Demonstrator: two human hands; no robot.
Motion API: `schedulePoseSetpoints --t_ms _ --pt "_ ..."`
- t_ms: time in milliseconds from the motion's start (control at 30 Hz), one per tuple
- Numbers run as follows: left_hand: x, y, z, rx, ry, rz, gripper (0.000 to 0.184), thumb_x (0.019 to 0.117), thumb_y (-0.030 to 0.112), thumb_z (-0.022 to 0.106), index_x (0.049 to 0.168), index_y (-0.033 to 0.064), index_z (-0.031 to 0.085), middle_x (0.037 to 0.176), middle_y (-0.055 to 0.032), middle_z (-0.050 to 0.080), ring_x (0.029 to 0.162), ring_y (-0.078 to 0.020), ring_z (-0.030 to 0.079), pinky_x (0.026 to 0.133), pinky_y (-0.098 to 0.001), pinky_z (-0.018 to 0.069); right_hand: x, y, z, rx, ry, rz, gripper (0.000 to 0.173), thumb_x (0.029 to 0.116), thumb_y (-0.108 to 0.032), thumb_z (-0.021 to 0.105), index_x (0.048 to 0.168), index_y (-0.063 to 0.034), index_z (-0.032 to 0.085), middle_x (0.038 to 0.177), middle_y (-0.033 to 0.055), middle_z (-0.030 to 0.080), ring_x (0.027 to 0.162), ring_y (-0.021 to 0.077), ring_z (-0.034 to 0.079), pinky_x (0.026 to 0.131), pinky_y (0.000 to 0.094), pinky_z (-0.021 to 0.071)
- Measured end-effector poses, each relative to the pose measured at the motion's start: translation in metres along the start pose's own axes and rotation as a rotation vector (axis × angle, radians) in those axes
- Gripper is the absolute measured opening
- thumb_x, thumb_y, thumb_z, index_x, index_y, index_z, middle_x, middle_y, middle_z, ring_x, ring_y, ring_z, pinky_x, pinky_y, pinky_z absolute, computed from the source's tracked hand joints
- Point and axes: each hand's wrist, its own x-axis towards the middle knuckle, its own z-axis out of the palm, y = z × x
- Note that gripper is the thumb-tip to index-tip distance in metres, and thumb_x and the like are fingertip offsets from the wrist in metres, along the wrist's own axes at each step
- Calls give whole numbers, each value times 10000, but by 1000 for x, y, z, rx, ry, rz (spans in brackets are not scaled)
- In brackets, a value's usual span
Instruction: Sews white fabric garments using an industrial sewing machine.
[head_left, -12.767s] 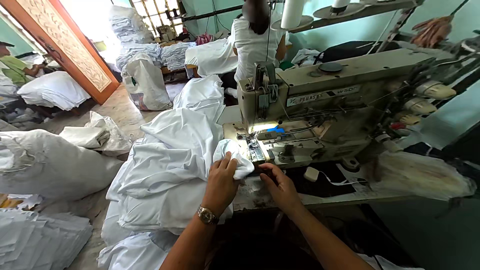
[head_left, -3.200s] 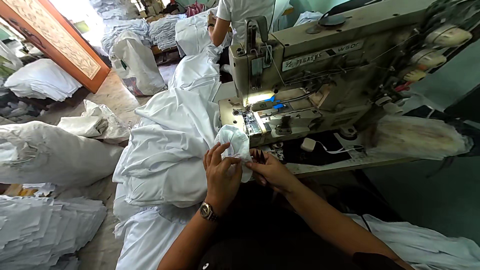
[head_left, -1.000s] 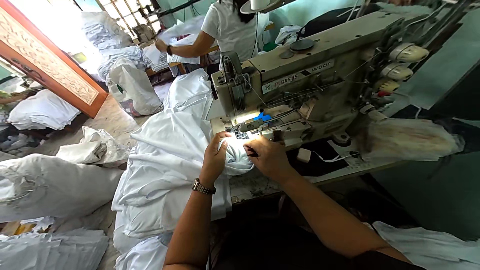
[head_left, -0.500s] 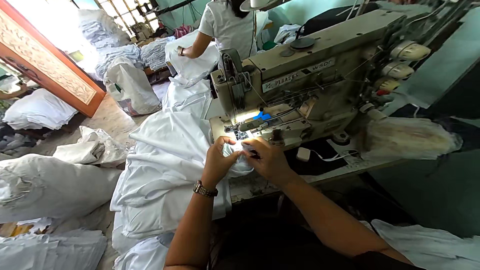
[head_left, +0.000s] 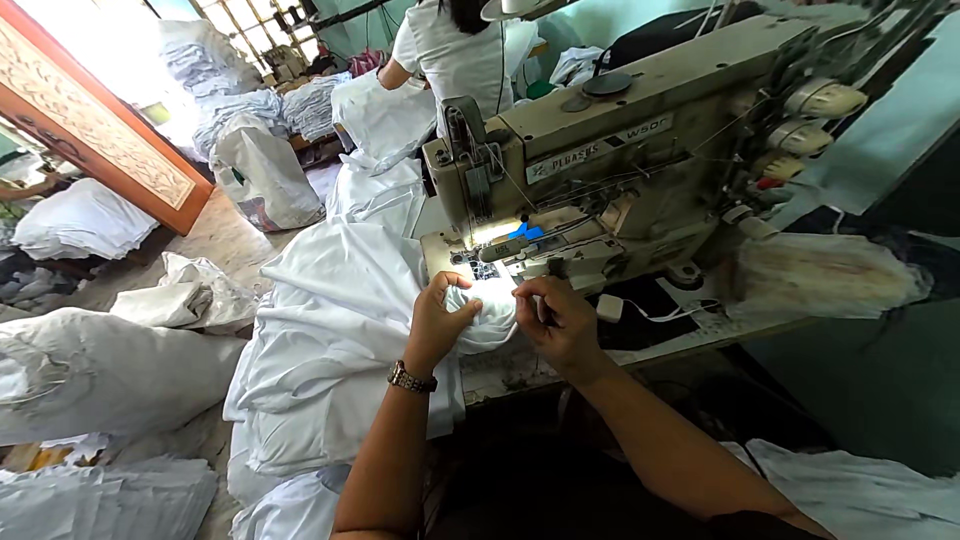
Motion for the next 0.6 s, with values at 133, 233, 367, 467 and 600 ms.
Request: schedulePoseSetpoints --t_ms 133,233,367,467,600 --pt "0 0 0 3 5 -4 289 825 73 809 1074 79 661 993 -29 703 839 -87 679 763 -276 581 -2 -13 -6 170 -198 -37 233 1038 -242 567 1033 -35 672 905 79 677 638 49 540 564 174 463" --pt "0 0 -1 30 1 -3 298 827 76 814 1085 64 666 1028 -40 702 878 -93 679 799 -294 578 -2 -29 -15 315 -549 29 236 1017 -259 598 1004 -48 705 880 62 690 698 64 598 630 207 512" --pt "0 0 0 18 6 5 291 821 69 817 1072 68 670 1014 -34 704 878 -84 680 803 -287 581 3 -30 -11 253 -512 169 274 1021 -305 619 996 -60 739 881 40 701 748 58 626 676 214 536" --pt "-1 0 0 11 6 15 282 825 79 824 1061 78 670 997 -26 702 860 -82 677 784 -280 580 8 -14 4 31 -264 260 269 980 -332 674 1071 -84 728 916 40 674 760 104 620 673 284 548" --pt "-1 0 1 16 5 23 273 824 69 827 1052 77 676 1011 -25 703 893 -86 678 811 -283 579 7 1 20 -98 -224 219 201 978 -266 670 1036 -89 743 917 67 675 785 168 664 685 358 581"
